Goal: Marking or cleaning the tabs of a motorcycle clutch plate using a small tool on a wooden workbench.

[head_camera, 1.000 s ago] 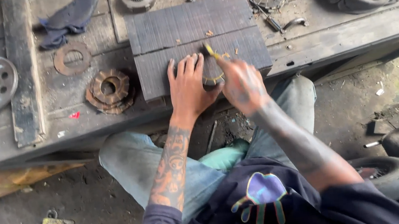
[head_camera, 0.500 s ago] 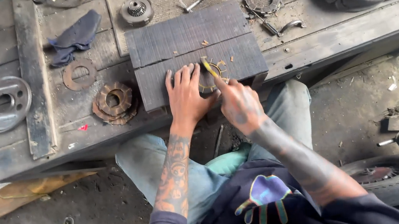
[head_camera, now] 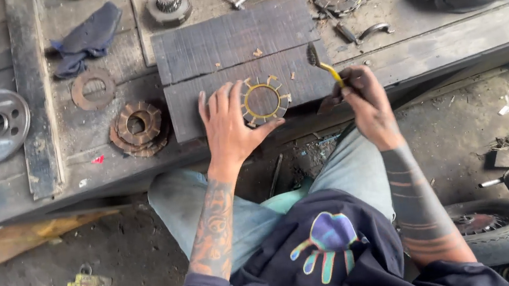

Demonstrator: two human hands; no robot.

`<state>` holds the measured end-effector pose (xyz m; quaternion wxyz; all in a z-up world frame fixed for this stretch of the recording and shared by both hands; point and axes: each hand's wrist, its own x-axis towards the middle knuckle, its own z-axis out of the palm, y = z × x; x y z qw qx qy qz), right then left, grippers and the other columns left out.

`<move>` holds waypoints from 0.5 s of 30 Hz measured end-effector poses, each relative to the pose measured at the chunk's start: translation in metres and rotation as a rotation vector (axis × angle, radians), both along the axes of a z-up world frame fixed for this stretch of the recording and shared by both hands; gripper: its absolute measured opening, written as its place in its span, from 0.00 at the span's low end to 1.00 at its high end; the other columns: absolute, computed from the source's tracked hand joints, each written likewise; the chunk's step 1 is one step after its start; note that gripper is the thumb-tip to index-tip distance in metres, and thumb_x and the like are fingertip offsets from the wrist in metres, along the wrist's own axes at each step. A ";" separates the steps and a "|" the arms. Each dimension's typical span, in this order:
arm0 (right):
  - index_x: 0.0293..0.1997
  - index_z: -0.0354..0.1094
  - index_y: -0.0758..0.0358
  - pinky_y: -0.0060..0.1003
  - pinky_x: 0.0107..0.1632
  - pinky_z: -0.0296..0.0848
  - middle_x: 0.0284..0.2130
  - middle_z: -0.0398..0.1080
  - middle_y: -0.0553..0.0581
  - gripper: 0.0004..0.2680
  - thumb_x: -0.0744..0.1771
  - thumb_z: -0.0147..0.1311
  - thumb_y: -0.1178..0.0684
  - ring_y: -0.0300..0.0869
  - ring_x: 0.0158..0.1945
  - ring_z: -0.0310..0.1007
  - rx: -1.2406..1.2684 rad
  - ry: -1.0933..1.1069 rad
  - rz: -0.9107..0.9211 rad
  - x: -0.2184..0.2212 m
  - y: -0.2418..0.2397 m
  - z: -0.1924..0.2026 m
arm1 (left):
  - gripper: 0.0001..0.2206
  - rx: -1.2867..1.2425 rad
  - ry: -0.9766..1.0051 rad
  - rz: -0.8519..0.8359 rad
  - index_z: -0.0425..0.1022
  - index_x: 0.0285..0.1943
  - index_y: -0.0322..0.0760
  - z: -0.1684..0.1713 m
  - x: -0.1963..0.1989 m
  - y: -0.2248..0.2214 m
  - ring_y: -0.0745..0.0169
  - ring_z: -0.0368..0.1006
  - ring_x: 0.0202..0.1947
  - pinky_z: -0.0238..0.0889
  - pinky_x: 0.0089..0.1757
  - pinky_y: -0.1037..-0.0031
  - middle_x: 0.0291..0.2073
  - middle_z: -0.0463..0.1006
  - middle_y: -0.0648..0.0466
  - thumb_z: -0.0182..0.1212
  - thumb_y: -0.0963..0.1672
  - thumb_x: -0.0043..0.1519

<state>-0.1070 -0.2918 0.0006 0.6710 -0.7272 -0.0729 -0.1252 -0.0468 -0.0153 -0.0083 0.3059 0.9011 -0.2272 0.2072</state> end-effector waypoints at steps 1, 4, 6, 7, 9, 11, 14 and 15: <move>0.61 0.56 0.71 0.43 0.55 0.67 0.39 0.68 0.64 0.10 0.72 0.39 0.68 0.46 0.45 0.69 0.004 0.012 0.011 0.001 -0.001 -0.002 | 0.47 0.004 0.012 0.011 0.68 0.67 0.33 -0.003 -0.002 0.000 0.42 0.64 0.62 0.36 0.69 0.44 0.58 0.69 0.44 0.68 0.67 0.48; 0.57 0.68 0.66 0.44 0.52 0.66 0.34 0.67 0.58 0.08 0.72 0.46 0.61 0.43 0.42 0.66 -0.299 0.059 -0.101 0.021 -0.004 0.007 | 0.46 0.146 -0.014 -0.001 0.70 0.65 0.35 -0.003 0.003 0.002 0.46 0.64 0.62 0.36 0.68 0.42 0.57 0.70 0.47 0.73 0.64 0.44; 0.33 0.71 0.48 0.49 0.56 0.49 0.24 0.69 0.47 0.14 0.73 0.52 0.36 0.45 0.37 0.67 -0.751 0.091 -0.116 0.041 -0.002 0.019 | 0.39 0.188 0.093 -0.134 0.70 0.69 0.36 -0.001 0.005 0.010 0.47 0.61 0.66 0.31 0.68 0.38 0.65 0.69 0.48 0.71 0.58 0.52; 0.33 0.71 0.48 0.49 0.56 0.49 0.24 0.69 0.47 0.14 0.73 0.52 0.36 0.45 0.37 0.67 -0.752 0.088 -0.120 0.054 -0.002 0.029 | 0.39 0.187 0.088 -0.137 0.70 0.69 0.36 0.004 0.007 0.011 0.47 0.61 0.66 0.31 0.68 0.38 0.65 0.69 0.48 0.71 0.58 0.52; 0.33 0.74 0.59 0.53 0.58 0.54 0.26 0.73 0.59 0.20 0.72 0.57 0.33 0.54 0.35 0.70 -0.871 0.003 -0.028 0.077 -0.001 0.046 | 0.40 0.157 0.198 -0.182 0.63 0.75 0.33 0.011 0.007 0.014 0.42 0.56 0.72 0.28 0.68 0.35 0.74 0.61 0.45 0.69 0.52 0.53; 0.31 0.74 0.56 0.53 0.56 0.53 0.25 0.74 0.55 0.21 0.69 0.60 0.28 0.52 0.36 0.70 -1.046 -0.079 -0.074 0.102 0.000 0.021 | 0.41 0.143 0.194 -0.145 0.63 0.74 0.32 0.009 0.003 0.008 0.41 0.56 0.73 0.27 0.68 0.35 0.74 0.60 0.44 0.65 0.58 0.56; 0.28 0.73 0.50 0.53 0.53 0.52 0.24 0.75 0.50 0.21 0.66 0.62 0.23 0.49 0.37 0.71 -1.275 -0.197 -0.085 0.114 0.011 0.008 | 0.42 0.157 0.166 -0.076 0.65 0.73 0.32 0.002 0.005 0.004 0.44 0.58 0.73 0.26 0.69 0.36 0.73 0.63 0.44 0.63 0.62 0.57; 0.27 0.73 0.48 0.52 0.52 0.52 0.24 0.75 0.49 0.20 0.65 0.62 0.23 0.48 0.38 0.72 -1.326 -0.222 -0.046 0.111 0.017 0.006 | 0.41 0.189 0.153 -0.046 0.67 0.71 0.33 -0.002 0.005 0.003 0.47 0.59 0.72 0.27 0.69 0.38 0.72 0.66 0.46 0.66 0.61 0.56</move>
